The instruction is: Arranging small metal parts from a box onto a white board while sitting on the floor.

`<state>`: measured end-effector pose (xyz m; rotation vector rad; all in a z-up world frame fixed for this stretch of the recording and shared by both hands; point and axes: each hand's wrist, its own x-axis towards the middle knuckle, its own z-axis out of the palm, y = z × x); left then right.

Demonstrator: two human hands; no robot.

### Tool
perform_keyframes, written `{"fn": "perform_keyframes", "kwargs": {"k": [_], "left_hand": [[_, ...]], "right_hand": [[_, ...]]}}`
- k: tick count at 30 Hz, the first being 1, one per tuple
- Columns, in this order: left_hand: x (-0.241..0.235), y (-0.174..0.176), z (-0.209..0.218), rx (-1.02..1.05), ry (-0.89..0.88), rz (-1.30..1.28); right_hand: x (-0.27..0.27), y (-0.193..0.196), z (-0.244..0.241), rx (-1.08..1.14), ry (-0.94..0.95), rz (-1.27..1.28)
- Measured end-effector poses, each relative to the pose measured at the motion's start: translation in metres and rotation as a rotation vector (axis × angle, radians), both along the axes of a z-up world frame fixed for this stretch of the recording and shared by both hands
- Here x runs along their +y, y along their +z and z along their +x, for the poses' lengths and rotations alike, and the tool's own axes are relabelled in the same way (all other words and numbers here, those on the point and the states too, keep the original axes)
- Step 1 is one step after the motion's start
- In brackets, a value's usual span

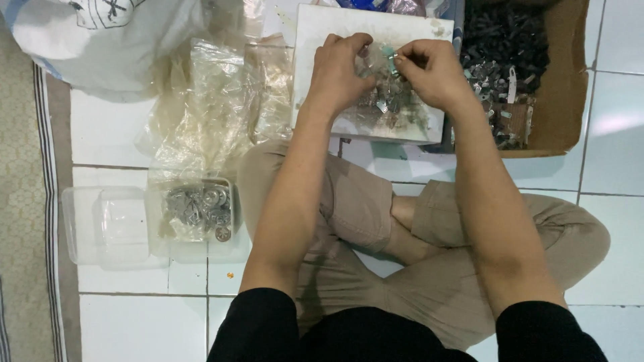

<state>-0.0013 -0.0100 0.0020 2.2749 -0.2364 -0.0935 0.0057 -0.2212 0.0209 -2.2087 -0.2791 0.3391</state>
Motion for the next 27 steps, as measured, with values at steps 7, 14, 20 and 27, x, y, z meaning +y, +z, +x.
{"fn": "perform_keyframes", "kwargs": {"k": [7, 14, 20, 27], "left_hand": [[-0.003, 0.003, -0.004, -0.046, -0.02, 0.024], [-0.002, 0.007, -0.004, -0.089, -0.011, -0.032], [0.0, -0.013, 0.005, -0.111, 0.048, -0.033], [0.018, 0.009, -0.003, 0.023, 0.138, -0.21]], "right_hand": [[0.038, 0.047, 0.014, 0.163, 0.076, -0.377], [0.05, 0.026, 0.029, 0.002, 0.011, -0.331], [0.041, 0.016, 0.02, -0.244, -0.028, -0.133], [0.013, -0.016, 0.007, -0.136, -0.125, -0.104]]}}
